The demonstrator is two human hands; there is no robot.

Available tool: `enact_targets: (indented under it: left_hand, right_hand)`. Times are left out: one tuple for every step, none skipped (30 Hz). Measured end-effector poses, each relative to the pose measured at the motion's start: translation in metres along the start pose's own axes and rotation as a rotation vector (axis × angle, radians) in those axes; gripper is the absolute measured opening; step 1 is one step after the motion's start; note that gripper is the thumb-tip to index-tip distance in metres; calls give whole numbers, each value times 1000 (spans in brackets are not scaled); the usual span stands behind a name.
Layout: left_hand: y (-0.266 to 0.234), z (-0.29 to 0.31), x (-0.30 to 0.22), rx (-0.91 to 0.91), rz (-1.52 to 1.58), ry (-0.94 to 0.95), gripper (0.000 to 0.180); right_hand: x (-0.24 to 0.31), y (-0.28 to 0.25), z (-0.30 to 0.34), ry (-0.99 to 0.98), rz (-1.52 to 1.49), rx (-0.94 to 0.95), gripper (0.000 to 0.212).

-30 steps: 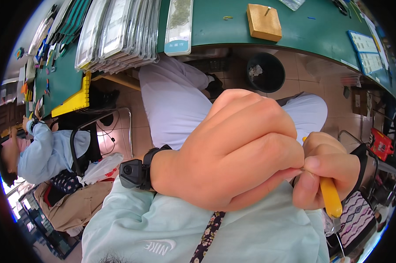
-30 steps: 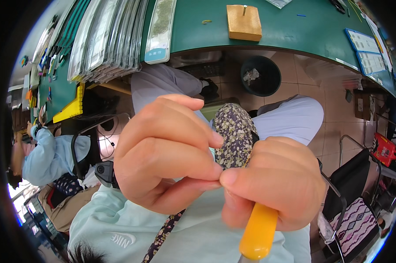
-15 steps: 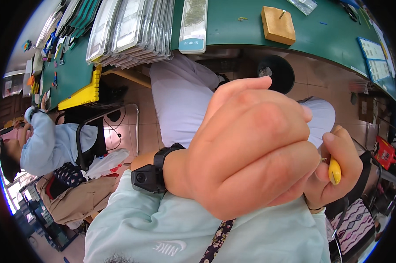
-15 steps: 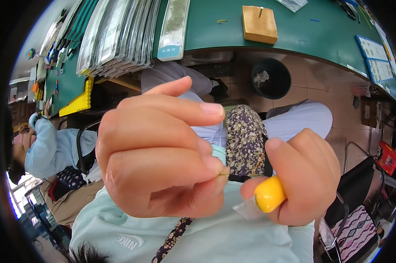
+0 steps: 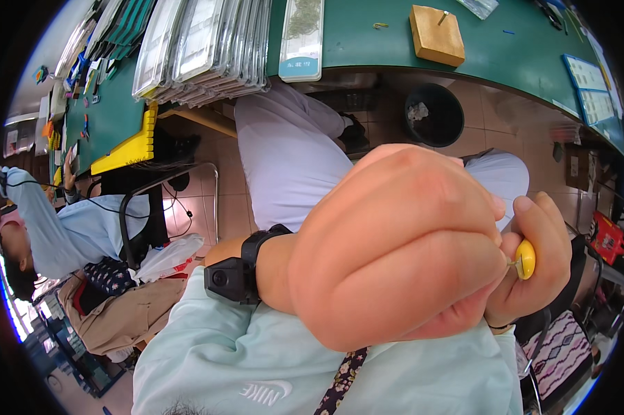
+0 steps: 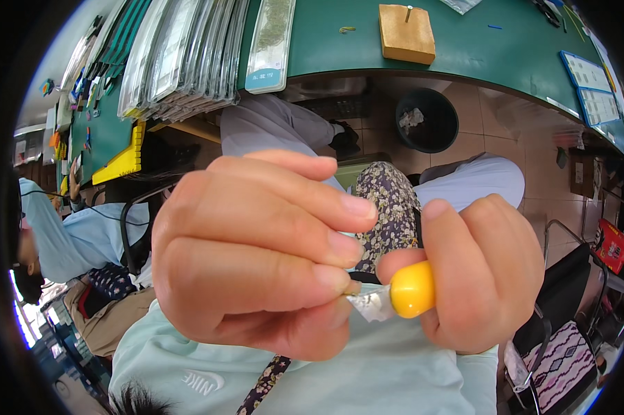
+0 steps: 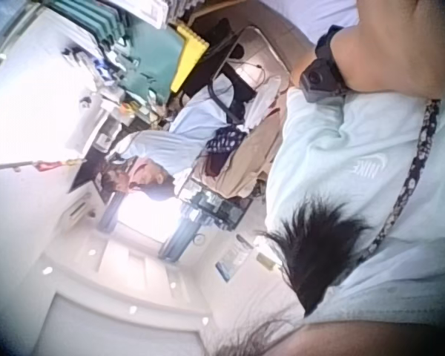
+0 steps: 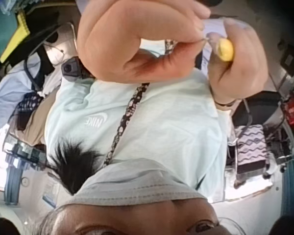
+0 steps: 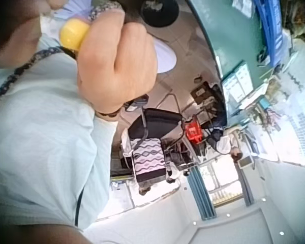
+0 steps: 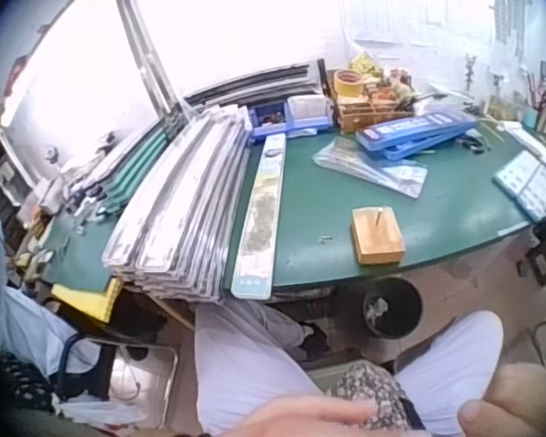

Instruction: Peeling and assembling small components or film strips at a workbench in a workshop.

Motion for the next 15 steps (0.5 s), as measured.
enact_targets:
  left_hand:
    - [0, 0, 1, 0, -2, 0, 22]
    - [0, 0, 3, 14, 30, 5, 21]
    - [0, 0, 3, 27, 61, 10, 21]
    - [4, 0, 4, 28, 62, 10, 21]
    - [7, -1, 5, -28, 177, -5, 19]
    - [7, -1, 7, -85, 292, -19, 18]
    - [7, -1, 7, -84, 293, -19, 18]
    - [8, -2, 9, -29, 356, -31, 18]
    - [10, -3, 11, 27, 419, -42, 19]
    - [7, -3, 12, 29, 420, -42, 19]
    - [5, -2, 14, 97, 418, -50, 18]
    - [6, -1, 14, 166, 417, -59, 20]
    - [9, -1, 12, 165, 413, -60, 20]
    - [12, -1, 11, 89, 451, -101, 18]
    - [12, -2, 12, 13, 488, -143, 18]
  right_hand:
    - [0, 0, 1, -24, 5, -34, 37]
    - [0, 1, 1, -23, 6, -33, 37]
    - [0, 1, 1, -28, 18, -44, 36]
    - [1, 1, 1, -34, 29, -55, 35]
    - [0, 1, 0, -34, 29, -55, 35]
    - [0, 0, 0, -40, 41, -57, 34]
    - [1, 0, -1, -46, 53, -59, 33]
    - [1, -1, -1, -45, 53, -59, 33]
    - [1, -1, -1, -37, 62, -53, 33]
    - [0, -1, 0, -28, 72, -46, 32]
    - [0, -1, 0, -30, 69, -47, 32]
    - [0, 0, 1, -35, 69, -53, 32]
    - [0, 1, 2, -40, 69, -59, 32]
    - [0, 0, 2, -38, 72, -57, 32]
    - [0, 0, 1, -33, 72, -51, 32]
Point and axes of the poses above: each hand's wrist, its own z-axis away from the middle knuckle, its own y-axis out of the palm, x = y × z, the point moved 5 cm from there along -z, towards the middle knuckle, and after that the axes turned 12 degrees about -y, right-handed, at the moved point
